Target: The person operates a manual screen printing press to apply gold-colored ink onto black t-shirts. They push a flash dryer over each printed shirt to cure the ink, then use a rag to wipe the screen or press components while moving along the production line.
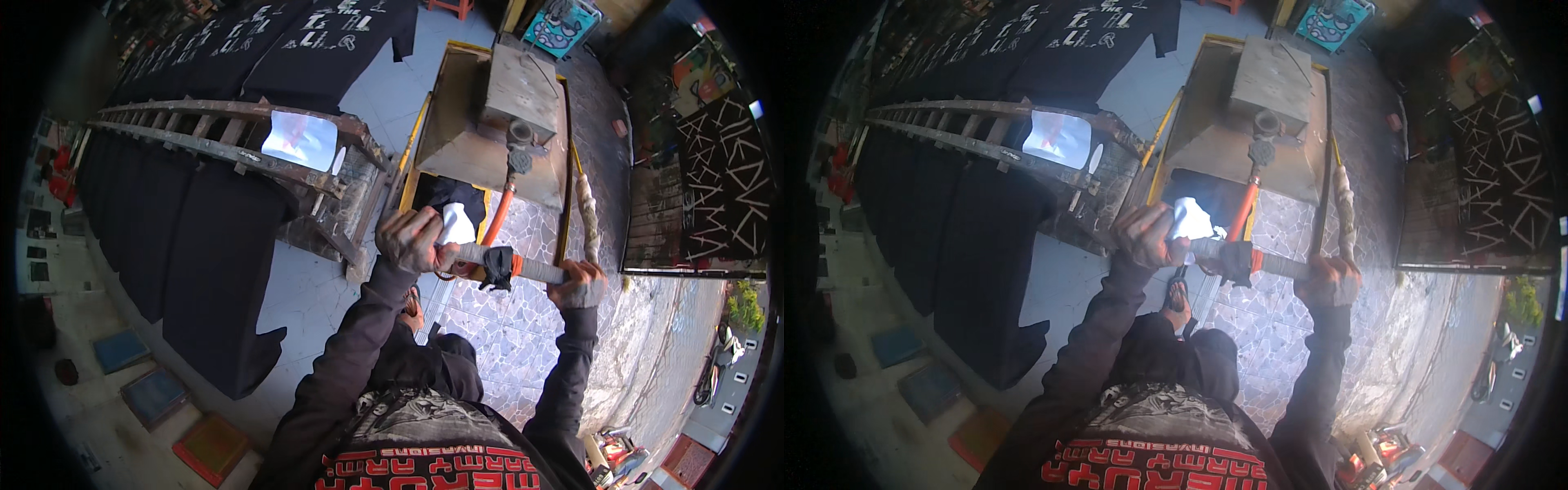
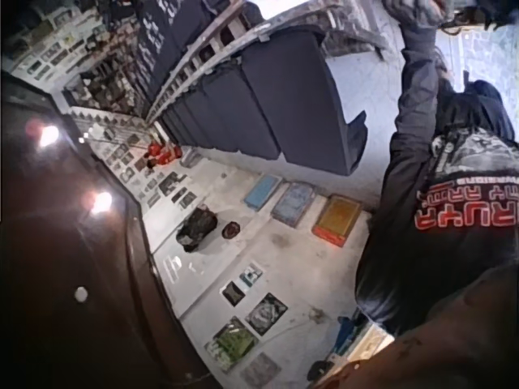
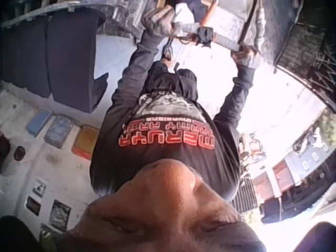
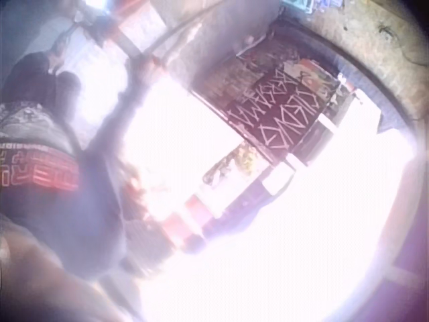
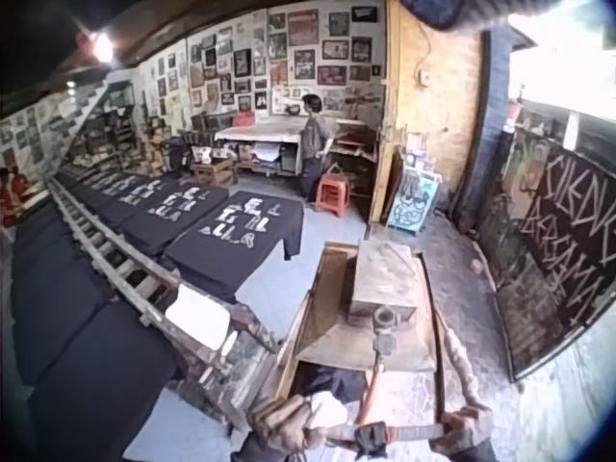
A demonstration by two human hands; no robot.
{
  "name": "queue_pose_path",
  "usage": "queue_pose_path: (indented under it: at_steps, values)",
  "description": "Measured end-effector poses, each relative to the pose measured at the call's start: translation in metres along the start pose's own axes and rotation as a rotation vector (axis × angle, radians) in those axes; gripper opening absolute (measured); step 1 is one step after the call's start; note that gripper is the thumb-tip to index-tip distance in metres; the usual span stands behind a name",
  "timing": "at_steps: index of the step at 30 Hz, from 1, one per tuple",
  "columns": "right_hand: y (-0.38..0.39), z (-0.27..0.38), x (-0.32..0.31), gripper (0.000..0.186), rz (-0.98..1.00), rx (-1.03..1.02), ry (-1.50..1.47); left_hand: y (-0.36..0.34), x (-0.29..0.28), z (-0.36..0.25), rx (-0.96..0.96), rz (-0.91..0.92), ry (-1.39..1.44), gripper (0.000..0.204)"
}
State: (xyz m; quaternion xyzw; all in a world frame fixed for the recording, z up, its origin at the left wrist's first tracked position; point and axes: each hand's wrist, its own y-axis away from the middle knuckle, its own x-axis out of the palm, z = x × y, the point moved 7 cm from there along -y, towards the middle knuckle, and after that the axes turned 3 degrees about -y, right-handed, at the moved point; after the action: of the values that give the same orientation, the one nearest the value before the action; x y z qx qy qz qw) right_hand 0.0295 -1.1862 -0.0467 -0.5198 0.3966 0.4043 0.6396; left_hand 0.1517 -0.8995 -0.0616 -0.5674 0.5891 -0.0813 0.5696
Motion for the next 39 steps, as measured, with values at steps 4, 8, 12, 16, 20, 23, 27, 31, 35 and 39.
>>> queue_pose_path:
  at_steps: [4, 8, 12, 16, 20, 23, 27, 31, 35, 39]
  values:
    - [-0.004, 0.01, 0.0, 0.018, -0.09, -0.11, -0.001, 0.007, -0.011, 0.004, 0.034, -0.197, 0.051, 0.044]
    - [-0.002, 0.001, 0.002, 0.018, -0.041, -0.096, -0.007, 0.014, -0.003, 0.005, 0.021, -0.068, 0.02, 0.043]
    - [-0.005, 0.007, 0.007, 0.02, -0.01, -0.053, 0.006, 0.006, -0.011, 0.007, 0.006, -0.23, 0.007, 0.043]
    - [0.002, -0.004, 0.008, 0.023, -0.075, -0.106, 0.038, 0.001, -0.007, 0.005, -0.014, -0.155, 0.006, 0.049]
    - [-0.001, -0.012, 0.024, 0.025, 0.107, 0.025, 0.123, 0.005, -0.005, 0.005, -0.048, -0.124, 0.016, 0.046]
    - [-0.003, -0.017, 0.027, 0.032, 0.042, 0.021, 0.131, 0.002, 0.007, 0.009, -0.057, -0.077, 0.018, 0.041]
    - [-0.011, -0.025, 0.034, 0.042, 0.026, 0.09, 0.099, 0.002, 0.027, 0.017, -0.02, -0.088, 0.029, 0.035]
    - [-0.028, -0.04, 0.047, 0.046, -0.047, 0.019, 0.139, -0.013, 0.044, 0.027, -0.017, -0.054, 0.061, 0.036]
    - [-0.051, -0.059, 0.061, 0.042, -0.035, 0.03, 0.145, -0.026, 0.062, 0.03, -0.004, -0.003, 0.056, 0.033]
    - [-0.077, -0.069, 0.056, 0.042, 0.037, -0.007, 0.116, -0.045, 0.072, 0.029, -0.026, -0.019, 0.038, 0.032]
